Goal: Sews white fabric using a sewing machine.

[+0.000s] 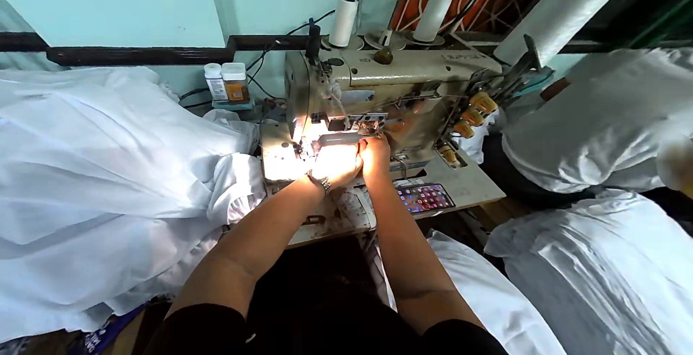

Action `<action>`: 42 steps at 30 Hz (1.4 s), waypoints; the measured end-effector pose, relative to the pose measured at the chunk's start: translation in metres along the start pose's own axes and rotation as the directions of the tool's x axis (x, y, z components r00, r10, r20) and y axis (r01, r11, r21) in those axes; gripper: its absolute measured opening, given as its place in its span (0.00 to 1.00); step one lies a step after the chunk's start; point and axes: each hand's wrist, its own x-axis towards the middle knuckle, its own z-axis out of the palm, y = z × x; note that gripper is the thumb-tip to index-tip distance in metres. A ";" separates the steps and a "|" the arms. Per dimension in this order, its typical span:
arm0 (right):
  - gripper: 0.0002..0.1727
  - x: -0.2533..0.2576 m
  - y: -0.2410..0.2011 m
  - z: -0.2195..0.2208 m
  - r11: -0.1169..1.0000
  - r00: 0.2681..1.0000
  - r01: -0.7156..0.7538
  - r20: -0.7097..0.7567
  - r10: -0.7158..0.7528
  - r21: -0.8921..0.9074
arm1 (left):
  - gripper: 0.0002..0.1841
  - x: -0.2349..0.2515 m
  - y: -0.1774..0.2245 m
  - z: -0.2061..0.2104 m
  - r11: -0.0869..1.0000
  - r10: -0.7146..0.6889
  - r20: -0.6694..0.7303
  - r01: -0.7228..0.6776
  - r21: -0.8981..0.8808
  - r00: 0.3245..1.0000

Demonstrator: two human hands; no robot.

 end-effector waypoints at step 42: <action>0.15 0.007 0.007 -0.010 1.000 0.988 -0.013 0.156 0.014 -0.003 | 0.24 0.015 -0.002 -0.003 0.997 -0.070 0.032 0.069 0.036 0.997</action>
